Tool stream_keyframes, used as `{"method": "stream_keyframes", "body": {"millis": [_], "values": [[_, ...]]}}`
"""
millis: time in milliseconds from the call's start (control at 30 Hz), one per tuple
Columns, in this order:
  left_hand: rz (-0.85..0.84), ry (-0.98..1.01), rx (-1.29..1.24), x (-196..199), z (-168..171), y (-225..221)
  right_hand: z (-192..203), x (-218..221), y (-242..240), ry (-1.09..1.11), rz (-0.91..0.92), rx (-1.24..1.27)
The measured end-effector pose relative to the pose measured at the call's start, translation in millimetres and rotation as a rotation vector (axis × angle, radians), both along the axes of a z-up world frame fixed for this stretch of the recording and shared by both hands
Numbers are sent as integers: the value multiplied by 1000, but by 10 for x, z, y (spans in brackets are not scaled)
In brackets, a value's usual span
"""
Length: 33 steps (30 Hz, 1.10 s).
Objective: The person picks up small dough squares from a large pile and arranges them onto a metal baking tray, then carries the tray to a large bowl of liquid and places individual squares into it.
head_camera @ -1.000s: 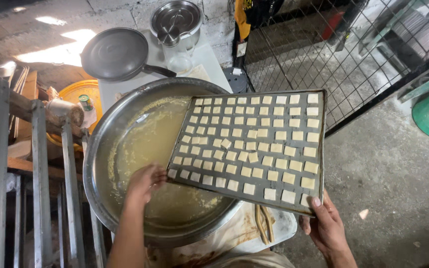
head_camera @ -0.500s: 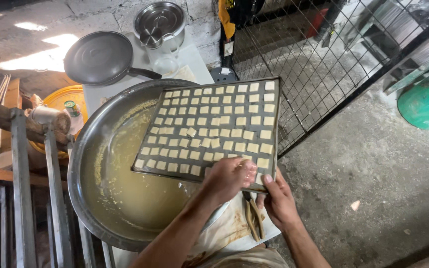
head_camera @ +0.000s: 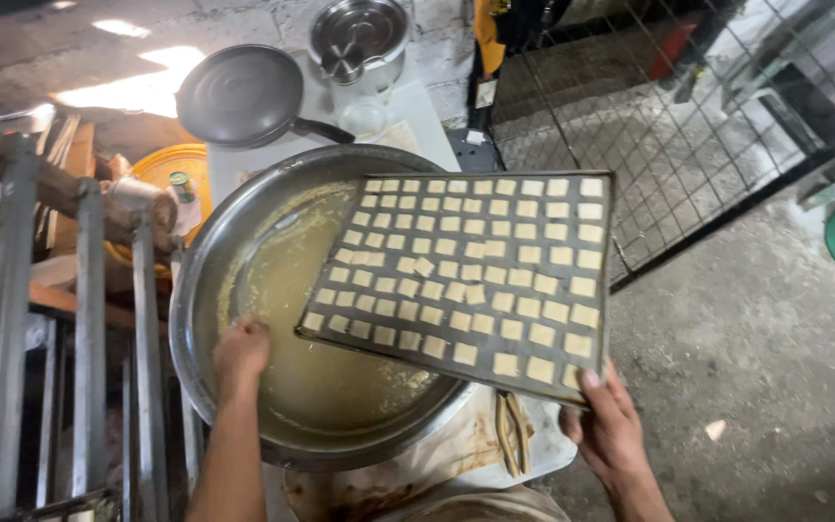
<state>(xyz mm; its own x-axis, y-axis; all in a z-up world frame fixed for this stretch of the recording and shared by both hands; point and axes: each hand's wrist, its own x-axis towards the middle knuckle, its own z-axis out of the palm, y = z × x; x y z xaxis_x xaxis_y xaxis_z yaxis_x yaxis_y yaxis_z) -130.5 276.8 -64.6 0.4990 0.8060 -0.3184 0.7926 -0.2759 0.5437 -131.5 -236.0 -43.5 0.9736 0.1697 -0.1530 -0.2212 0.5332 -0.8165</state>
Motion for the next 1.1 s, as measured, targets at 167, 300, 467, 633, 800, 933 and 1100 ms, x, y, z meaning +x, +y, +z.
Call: {"method": "stream_keyframes", "body": {"millis": [167,300,467,633,800,933,1100], "values": [[-52,422,-118,-12,-639,47,66,-147,-281,-36,20,-19],[-43,463,-92,-35,-885,-81,52,-242,-375,24,-76,-128],[417,-534,-917,131,-651,-176,-92,-313,-528,42,-95,-149],[3,-379,-966,612,559,-892,-1,-305,-414,27,-46,-111],[-329,-293,-948,1189,1193,-1890,-145,-284,-289,-31,81,-21],[-518,-156,-857,1407,1849,-2648,-97,-278,-78,-28,146,33],[-595,-138,-786,1675,2145,-3126,54,-287,130,35,140,41]]}}
